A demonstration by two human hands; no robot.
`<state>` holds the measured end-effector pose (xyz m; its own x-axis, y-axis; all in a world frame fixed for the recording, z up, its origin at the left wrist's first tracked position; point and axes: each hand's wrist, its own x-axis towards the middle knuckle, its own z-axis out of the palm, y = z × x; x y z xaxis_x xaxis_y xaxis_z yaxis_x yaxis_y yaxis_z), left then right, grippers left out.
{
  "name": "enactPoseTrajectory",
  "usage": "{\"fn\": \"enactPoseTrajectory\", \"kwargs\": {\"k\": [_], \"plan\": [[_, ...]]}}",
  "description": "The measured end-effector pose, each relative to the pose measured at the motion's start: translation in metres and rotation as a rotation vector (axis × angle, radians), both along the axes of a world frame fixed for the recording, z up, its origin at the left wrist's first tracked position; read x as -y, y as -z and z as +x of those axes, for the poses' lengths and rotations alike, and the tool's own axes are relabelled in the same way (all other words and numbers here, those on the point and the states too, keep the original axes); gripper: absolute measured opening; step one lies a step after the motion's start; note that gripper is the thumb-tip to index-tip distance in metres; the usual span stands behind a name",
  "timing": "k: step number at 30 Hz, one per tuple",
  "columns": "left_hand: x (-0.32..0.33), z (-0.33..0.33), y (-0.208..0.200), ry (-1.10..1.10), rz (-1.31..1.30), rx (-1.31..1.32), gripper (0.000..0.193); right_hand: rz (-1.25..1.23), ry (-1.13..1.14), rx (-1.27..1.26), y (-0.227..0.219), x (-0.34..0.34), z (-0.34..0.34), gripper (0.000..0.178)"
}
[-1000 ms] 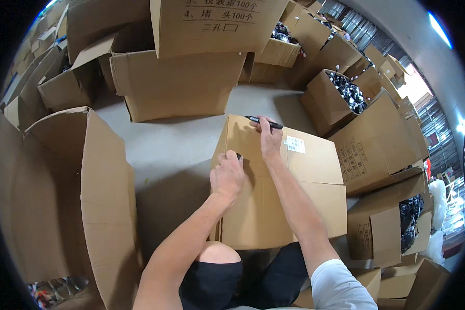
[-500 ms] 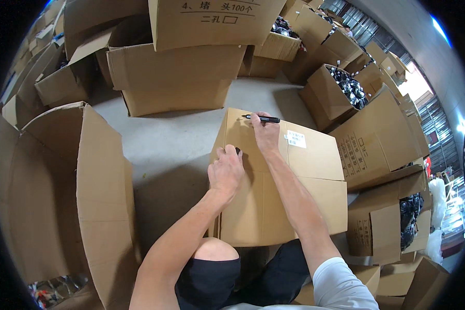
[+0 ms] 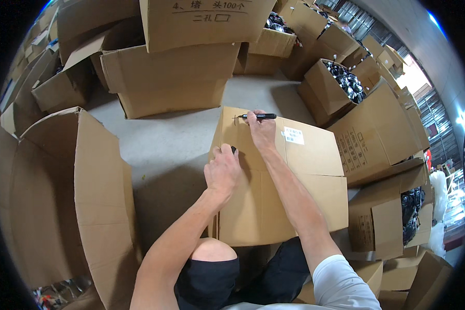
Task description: The person checks the contents of a cardboard box filled with electrical components, then labels the box with a marker and seals it with packing tape using a tape dispenser.
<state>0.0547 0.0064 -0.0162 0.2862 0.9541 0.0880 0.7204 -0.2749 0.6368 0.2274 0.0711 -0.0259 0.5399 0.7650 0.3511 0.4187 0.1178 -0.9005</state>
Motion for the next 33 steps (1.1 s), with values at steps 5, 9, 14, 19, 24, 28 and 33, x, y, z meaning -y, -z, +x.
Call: {"fn": "enactPoseTrajectory", "kwargs": {"k": [5, 9, 14, 19, 24, 28, 33], "plan": [[-0.001, -0.001, 0.005, -0.014, 0.04, 0.011, 0.03, 0.033, 0.098, 0.044, 0.002, -0.002, 0.0, 0.025], [-0.001, 0.0, 0.009, -0.016, 0.057, 0.024, 0.03, -0.021, 0.046, 0.02, -0.001, 0.001, -0.003, 0.026], [-0.001, -0.002, 0.005, -0.016, 0.057, 0.032, 0.03, -0.101, 0.028, 0.069, -0.003, 0.001, 0.0, 0.026], [0.001, 0.0, 0.0, -0.006, 0.034, -0.024, 0.031, -0.04, 0.047, 0.063, -0.001, 0.0, 0.003, 0.027], [-0.002, -0.001, 0.003, -0.009, 0.04, -0.009, 0.031, -0.005, 0.115, 0.073, 0.001, -0.002, 0.0, 0.028], [-0.002, -0.003, 0.002, 0.002, 0.007, 0.029, 0.031, -0.075, 0.104, 0.094, -0.005, 0.004, 0.001, 0.029], [0.0, -0.003, -0.001, 0.005, -0.01, 0.031, 0.031, -0.045, 0.079, 0.066, -0.005, 0.005, 0.0, 0.028]]}}
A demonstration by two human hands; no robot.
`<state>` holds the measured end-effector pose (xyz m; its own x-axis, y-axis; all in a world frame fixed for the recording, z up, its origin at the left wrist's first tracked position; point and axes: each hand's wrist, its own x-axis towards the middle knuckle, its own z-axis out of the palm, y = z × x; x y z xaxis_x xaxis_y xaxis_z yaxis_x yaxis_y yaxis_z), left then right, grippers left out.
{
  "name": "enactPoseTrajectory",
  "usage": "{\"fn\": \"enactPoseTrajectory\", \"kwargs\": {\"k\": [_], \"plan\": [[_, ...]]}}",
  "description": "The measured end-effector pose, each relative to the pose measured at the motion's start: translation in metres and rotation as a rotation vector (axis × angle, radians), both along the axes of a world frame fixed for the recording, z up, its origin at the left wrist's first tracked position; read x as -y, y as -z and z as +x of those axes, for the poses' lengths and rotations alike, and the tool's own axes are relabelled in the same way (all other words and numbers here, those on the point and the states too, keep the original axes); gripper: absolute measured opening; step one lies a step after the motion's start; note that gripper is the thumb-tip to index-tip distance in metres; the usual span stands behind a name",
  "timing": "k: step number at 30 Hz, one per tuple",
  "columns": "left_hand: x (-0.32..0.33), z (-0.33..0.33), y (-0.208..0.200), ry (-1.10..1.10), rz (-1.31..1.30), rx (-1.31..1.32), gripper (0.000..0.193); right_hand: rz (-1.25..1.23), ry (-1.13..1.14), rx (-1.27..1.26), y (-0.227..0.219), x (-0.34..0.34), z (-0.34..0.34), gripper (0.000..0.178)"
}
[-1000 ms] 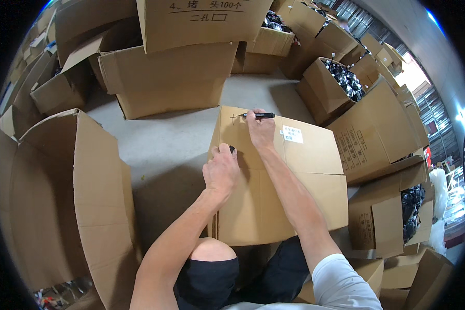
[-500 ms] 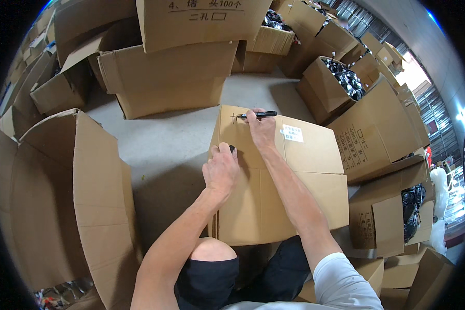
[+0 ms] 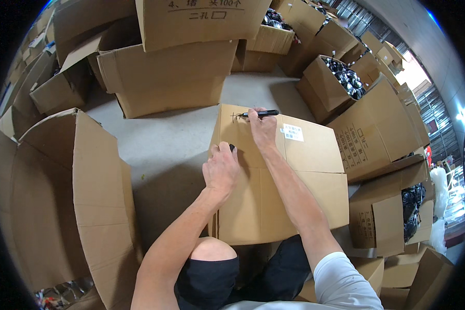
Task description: The person checks the contents of a cardboard box filled with electrical components, then labels the box with a marker and seals it with packing tape using a tape dispenser.
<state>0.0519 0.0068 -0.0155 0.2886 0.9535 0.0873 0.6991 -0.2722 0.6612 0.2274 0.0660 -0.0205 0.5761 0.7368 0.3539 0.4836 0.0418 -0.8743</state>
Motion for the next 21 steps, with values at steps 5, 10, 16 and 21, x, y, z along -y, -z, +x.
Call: {"fn": "enactPoseTrajectory", "kwargs": {"k": [5, 10, 16, 21], "plan": [[0.0, 0.001, 0.004, -0.003, 0.005, 0.003, 0.031, -0.022, 0.041, 0.035, 0.006, -0.003, 0.001, 0.025], [-0.002, -0.002, 0.005, -0.015, 0.035, 0.0, 0.032, -0.037, -0.003, 0.03, 0.0, -0.002, -0.002, 0.026], [0.0, 0.005, 0.0, -0.003, 0.036, -0.023, 0.031, 0.126, -0.022, 0.024, 0.012, -0.01, 0.007, 0.027], [-0.002, 0.0, 0.009, -0.014, 0.046, -0.004, 0.031, -0.011, -0.003, 0.033, 0.006, -0.004, 0.0, 0.026]]}}
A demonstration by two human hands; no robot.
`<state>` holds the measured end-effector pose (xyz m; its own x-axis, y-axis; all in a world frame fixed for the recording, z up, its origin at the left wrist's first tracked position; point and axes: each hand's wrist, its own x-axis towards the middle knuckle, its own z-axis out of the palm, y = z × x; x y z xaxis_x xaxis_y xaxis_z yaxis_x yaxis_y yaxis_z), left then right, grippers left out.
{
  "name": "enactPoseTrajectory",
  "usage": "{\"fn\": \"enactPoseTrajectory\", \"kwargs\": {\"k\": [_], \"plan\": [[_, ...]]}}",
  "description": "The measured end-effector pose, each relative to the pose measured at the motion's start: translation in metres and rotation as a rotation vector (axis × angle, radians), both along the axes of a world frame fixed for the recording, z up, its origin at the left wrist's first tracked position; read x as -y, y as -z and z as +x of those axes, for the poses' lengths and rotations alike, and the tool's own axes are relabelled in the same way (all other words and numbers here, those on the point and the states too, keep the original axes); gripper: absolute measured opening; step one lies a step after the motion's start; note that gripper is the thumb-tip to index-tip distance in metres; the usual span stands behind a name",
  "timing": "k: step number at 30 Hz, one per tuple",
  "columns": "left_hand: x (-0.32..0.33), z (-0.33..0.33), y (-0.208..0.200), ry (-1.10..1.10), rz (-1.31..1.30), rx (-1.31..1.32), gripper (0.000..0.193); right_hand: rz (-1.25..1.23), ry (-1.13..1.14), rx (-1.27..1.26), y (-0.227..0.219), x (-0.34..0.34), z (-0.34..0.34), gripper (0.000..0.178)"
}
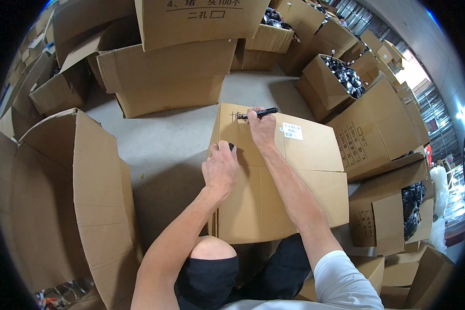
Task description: The person checks the contents of a cardboard box filled with electrical components, then labels the box with a marker and seals it with packing tape using a tape dispenser.
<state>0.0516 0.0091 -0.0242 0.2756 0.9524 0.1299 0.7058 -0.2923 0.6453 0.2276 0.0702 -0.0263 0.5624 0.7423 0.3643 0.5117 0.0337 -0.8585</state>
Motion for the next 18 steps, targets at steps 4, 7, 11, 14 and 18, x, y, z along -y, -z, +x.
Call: {"fn": "enactPoseTrajectory", "kwargs": {"k": [4, 7, 11, 14, 18], "plan": [[0.0007, 0.0007, 0.0, -0.003, 0.003, -0.007, 0.031, 0.036, -0.031, -0.056, -0.0029, 0.002, -0.0035, 0.026], [0.0017, 0.0016, -0.003, 0.002, -0.007, -0.016, 0.031, 0.035, -0.068, -0.044, -0.0039, 0.0022, -0.001, 0.026], [0.0014, 0.0016, -0.0056, -0.003, -0.015, -0.025, 0.031, 0.061, 0.09, 0.054, -0.0007, 0.0005, -0.0004, 0.025], [0.001, 0.0006, -0.0072, -0.004, -0.02, -0.049, 0.031, 0.047, 0.069, 0.054, -0.0007, 0.003, 0.0002, 0.025], [0.001, 0.0006, -0.0066, -0.003, -0.012, -0.039, 0.03, 0.048, 0.027, 0.031, -0.0015, 0.0024, 0.0004, 0.025]]}}
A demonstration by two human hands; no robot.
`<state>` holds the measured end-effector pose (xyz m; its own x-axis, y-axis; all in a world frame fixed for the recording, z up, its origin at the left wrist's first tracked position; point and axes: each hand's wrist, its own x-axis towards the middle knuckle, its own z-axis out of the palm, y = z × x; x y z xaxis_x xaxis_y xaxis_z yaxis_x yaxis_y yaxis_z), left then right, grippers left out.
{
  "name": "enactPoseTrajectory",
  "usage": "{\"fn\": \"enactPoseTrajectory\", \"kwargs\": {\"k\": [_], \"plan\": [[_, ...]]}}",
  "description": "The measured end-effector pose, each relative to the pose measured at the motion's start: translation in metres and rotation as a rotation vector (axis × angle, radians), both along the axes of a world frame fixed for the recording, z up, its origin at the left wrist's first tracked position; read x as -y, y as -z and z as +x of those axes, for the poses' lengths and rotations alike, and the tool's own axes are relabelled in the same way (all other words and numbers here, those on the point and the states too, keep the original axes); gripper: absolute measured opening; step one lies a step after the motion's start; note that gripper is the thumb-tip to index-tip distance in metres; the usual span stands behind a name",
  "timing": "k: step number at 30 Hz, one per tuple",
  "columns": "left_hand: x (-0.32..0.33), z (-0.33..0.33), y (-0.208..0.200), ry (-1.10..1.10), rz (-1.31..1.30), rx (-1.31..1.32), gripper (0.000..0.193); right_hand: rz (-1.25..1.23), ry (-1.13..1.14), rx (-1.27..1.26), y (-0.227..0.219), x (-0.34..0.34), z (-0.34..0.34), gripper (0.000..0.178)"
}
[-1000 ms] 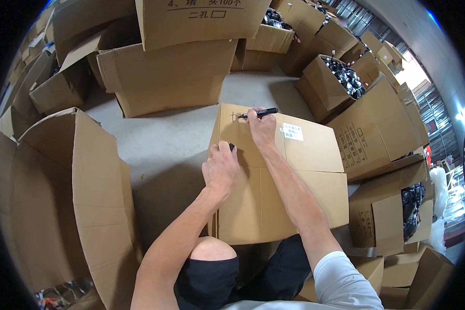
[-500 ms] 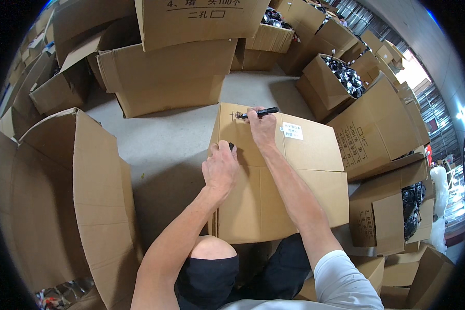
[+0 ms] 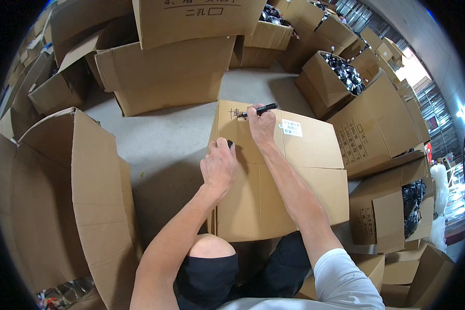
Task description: The person checks the contents of a cardboard box filled with electrical components, then labels the box with a marker and seals it with packing tape using a tape dispenser.
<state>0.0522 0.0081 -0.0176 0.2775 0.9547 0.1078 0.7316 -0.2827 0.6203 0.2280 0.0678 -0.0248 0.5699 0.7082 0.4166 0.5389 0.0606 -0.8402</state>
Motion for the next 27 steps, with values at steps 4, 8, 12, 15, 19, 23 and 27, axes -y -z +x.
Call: {"fn": "enactPoseTrajectory", "kwargs": {"k": [4, 8, 12, 15, 19, 23, 27], "plan": [[0.001, 0.002, 0.0, 0.0, 0.028, 0.01, 0.029, -0.016, -0.045, -0.023, 0.001, 0.0, 0.003, 0.025], [0.001, 0.001, -0.003, -0.003, 0.003, -0.008, 0.029, -0.018, -0.087, -0.095, 0.001, 0.0, -0.001, 0.026], [0.0, 0.001, 0.0, -0.001, 0.014, -0.003, 0.03, -0.019, 0.007, 0.023, 0.001, 0.001, 0.0, 0.027], [0.001, 0.0, 0.0, -0.001, 0.021, 0.006, 0.03, 0.085, -0.017, -0.047, 0.0, -0.003, -0.002, 0.027], [0.002, 0.002, -0.002, 0.008, 0.022, 0.015, 0.03, 0.072, -0.067, -0.04, 0.008, -0.007, 0.005, 0.025], [0.002, 0.0, -0.005, 0.009, 0.004, 0.004, 0.03, 0.032, -0.007, -0.004, 0.008, -0.008, 0.003, 0.03], [0.0, 0.0, 0.002, 0.005, 0.014, 0.027, 0.03, 0.097, 0.013, -0.088, 0.005, -0.004, 0.005, 0.03]]}}
